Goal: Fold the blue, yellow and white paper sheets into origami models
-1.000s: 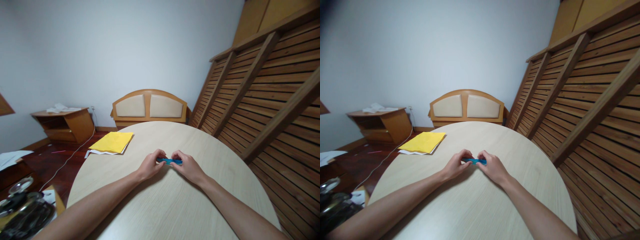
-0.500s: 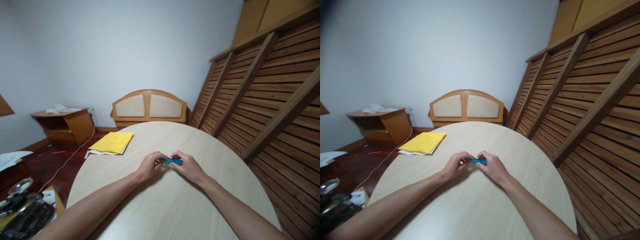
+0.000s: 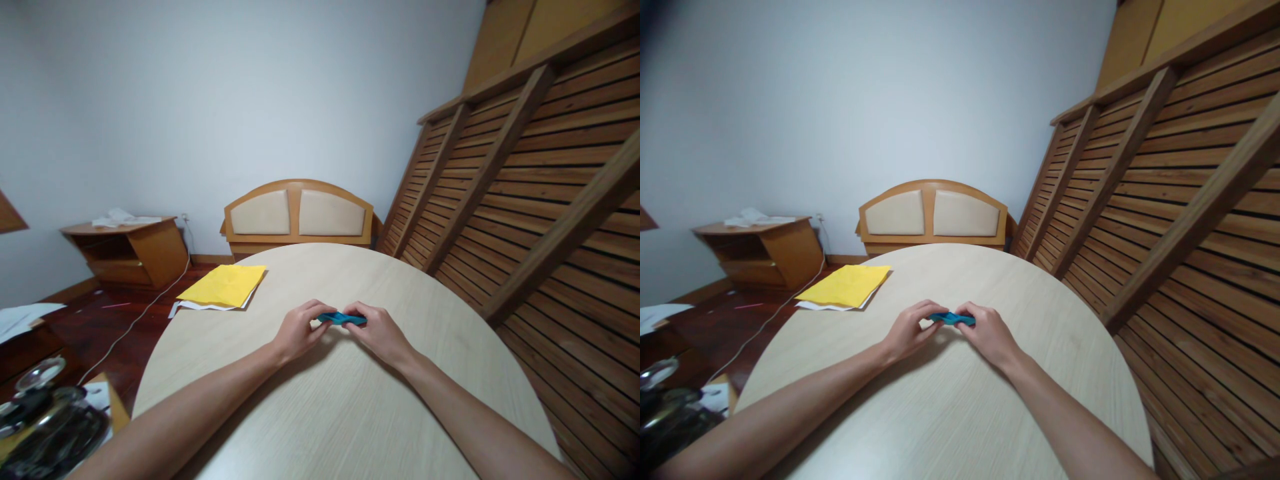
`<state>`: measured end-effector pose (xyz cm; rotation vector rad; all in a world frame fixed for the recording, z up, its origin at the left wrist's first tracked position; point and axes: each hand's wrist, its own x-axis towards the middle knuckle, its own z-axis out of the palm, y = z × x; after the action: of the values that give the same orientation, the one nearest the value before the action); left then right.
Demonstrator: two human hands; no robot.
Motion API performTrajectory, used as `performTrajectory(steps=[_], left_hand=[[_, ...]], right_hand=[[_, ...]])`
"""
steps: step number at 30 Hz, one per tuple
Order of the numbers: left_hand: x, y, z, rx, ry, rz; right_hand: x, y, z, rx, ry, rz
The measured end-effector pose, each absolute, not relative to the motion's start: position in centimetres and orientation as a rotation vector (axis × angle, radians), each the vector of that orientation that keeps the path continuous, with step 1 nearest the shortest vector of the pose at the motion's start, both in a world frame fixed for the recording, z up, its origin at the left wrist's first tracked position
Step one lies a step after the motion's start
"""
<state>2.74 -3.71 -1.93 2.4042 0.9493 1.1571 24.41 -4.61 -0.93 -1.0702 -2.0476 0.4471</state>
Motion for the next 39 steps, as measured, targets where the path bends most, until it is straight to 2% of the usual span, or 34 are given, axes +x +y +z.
performTrajectory(steps=[6, 18, 30, 39], left_hand=[[2.79, -3.69, -1.99, 2.383, 1.128, 1.039], [3.16, -3.54, -2.26, 2.409, 1.12, 0.91], [2.9, -3.69, -2.41, 2.447, 1.03, 0.995], [2.76, -3.4, -2.41, 2.464, 0.956, 1.123]], right_hand=[[24.44, -4.91, -0.72, -1.151, -2.109, 0.378], [24.22, -5.02, -0.64, -1.236, -2.31, 0.323], [24.45, -4.88, -0.98, -1.261, -2.273, 0.327], [24.44, -4.76, -1.01, -1.112, -2.159, 0.394]])
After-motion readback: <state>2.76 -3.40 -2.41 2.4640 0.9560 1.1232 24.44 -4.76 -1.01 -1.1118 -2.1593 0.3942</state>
